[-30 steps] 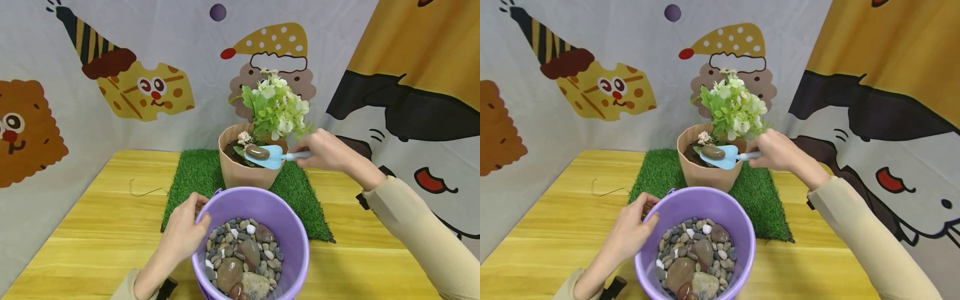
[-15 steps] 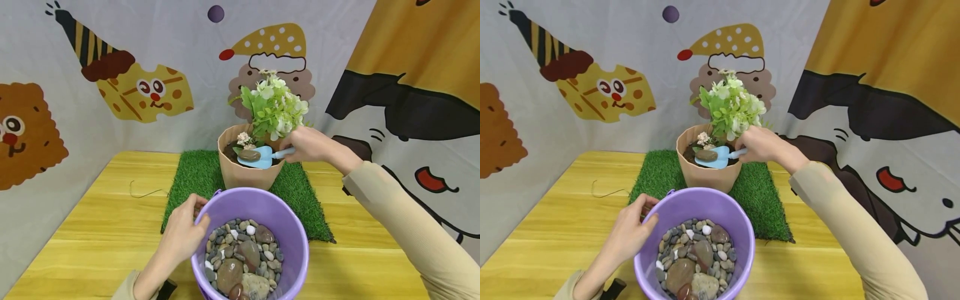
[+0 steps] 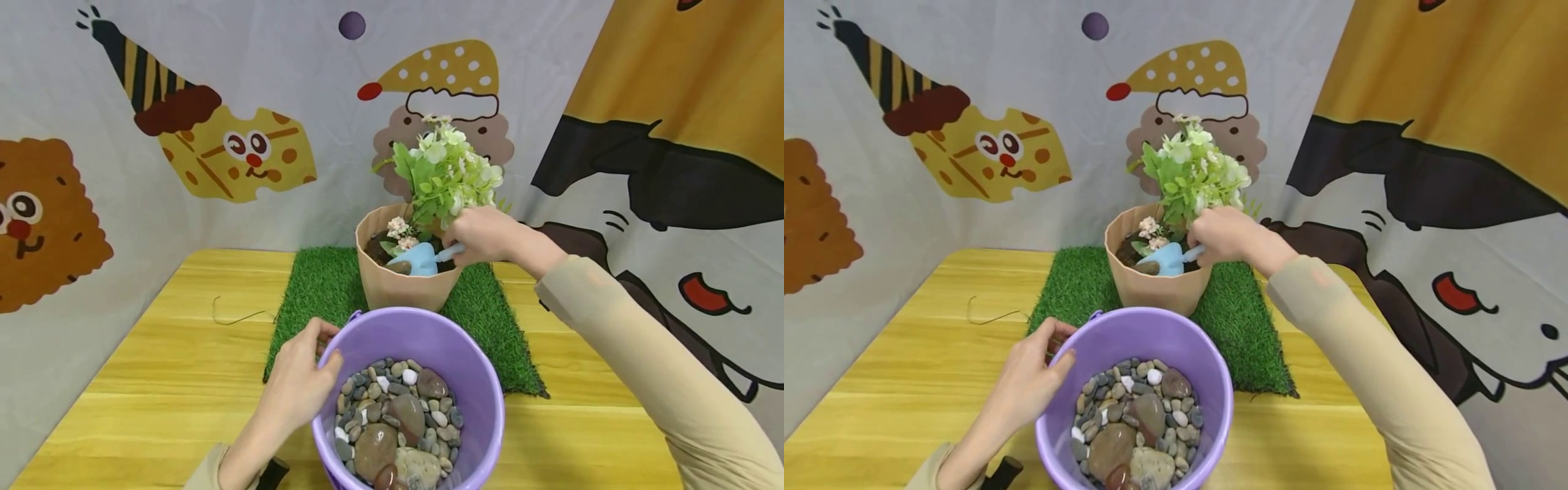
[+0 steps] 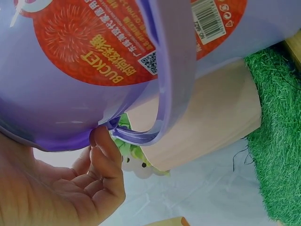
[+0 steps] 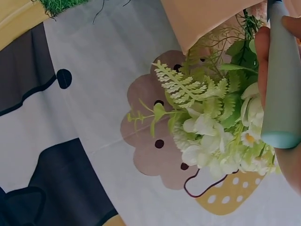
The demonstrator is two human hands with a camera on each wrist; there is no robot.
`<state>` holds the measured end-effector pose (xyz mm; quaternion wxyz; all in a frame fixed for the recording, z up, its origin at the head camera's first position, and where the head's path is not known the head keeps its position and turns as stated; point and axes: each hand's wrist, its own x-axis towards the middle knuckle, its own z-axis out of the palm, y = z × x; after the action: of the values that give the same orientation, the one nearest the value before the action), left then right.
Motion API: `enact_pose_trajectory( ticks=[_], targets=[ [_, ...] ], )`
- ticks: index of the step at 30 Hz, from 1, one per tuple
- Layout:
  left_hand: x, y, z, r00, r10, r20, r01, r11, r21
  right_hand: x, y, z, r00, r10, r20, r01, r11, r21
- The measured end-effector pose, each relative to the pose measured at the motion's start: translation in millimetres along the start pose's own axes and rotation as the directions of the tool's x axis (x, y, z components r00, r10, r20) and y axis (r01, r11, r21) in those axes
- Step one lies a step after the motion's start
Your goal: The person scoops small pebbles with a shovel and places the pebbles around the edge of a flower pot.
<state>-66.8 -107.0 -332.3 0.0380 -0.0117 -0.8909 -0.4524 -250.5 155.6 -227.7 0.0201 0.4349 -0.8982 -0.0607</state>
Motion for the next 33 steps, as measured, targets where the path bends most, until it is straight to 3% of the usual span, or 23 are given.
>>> enact_pose_trajectory(
  ticks=[7,17,26,33],
  targets=[
    [0.3,0.1,-0.2,1.000,-0.005,-0.002,0.005,1.000,0.001,0.2,-6.1,-2.7,0.998,0.049,0.039,-0.045,0.993,-0.112],
    [0.2,-0.6,0.1,1.000,-0.011,-0.006,0.011,1.000,-0.003,-10.1,-8.2,-9.2,0.997,0.074,0.005,-0.070,0.971,-0.228],
    [-0.8,-0.8,-0.2,1.000,-0.002,0.007,0.002,1.000,-0.026,-28.9,-12.0,-28.6,0.989,0.128,-0.072,-0.140,0.973,-0.183],
    [-0.2,-1.3,-0.2,1.000,-0.002,-0.007,0.002,1.000,-0.015,-51.4,-27.3,-41.7,0.985,0.047,-0.168,-0.073,0.986,-0.148]
  ],
)
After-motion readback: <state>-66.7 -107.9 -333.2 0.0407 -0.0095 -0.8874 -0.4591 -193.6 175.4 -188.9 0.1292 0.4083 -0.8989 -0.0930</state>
